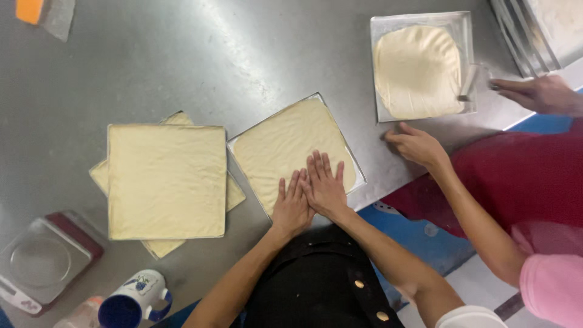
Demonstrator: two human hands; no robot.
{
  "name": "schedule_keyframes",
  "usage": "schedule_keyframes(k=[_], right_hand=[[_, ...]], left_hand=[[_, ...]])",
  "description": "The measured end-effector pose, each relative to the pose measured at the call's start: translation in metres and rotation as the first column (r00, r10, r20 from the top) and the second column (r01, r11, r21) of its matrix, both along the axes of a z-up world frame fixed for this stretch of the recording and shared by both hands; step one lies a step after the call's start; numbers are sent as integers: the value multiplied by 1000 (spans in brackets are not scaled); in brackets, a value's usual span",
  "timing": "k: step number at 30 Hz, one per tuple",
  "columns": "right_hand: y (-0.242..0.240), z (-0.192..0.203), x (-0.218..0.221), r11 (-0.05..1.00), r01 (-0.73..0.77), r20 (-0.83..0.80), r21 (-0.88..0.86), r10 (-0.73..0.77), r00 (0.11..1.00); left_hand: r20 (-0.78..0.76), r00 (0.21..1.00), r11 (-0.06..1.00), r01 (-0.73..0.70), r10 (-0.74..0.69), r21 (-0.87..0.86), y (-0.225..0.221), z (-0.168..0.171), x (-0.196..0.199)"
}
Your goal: The person stands at a table and presses dough into a square metal tray by hand.
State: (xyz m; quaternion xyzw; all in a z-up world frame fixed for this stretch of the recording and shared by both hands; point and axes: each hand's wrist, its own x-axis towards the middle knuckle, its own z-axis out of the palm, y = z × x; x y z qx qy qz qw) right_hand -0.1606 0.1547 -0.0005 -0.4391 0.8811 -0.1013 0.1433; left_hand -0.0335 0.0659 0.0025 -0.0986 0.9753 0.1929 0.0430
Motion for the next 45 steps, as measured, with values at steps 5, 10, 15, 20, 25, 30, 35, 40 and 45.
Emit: schedule_keyframes(k=[5,10,15,20,25,30,35,40,45], right_hand=[[-4,3,-18,994,-51,0,94,51,999],[-13,2,-29,992,-115,15,54,114,993],[-20,2,-40,995,-99,-37,25,100,994],[-20,4,-44,975,-85,127,206,60,990],[-33,8,-51,984,-131,-33,121,136,990],[-43,10,-73,993,-97,-42,63,99,994],[-60,0,-91,962,-108,83,252,90,992],[-74,-17,-118,974,-178,-11,141,181,983],[-96,-13,-135,973,-201,-81,117,211,974]], left_hand=[[96,995,1000,16,-16,-1,-13,6,-23],[186,983,1000,-4,3,7,-24,23,-36],[30,997,995,-68,70,-70,-40,8,-56],[131,988,996,-83,86,-25,-43,-5,-62],[74,992,994,-107,107,-10,-52,0,-73],[60,990,992,-129,130,-11,-63,-17,-90],[41,986,986,-162,163,-39,-78,-17,-113],[86,981,985,-174,173,3,-87,-13,-129],[-12,982,981,-188,187,-41,-108,-6,-147]])
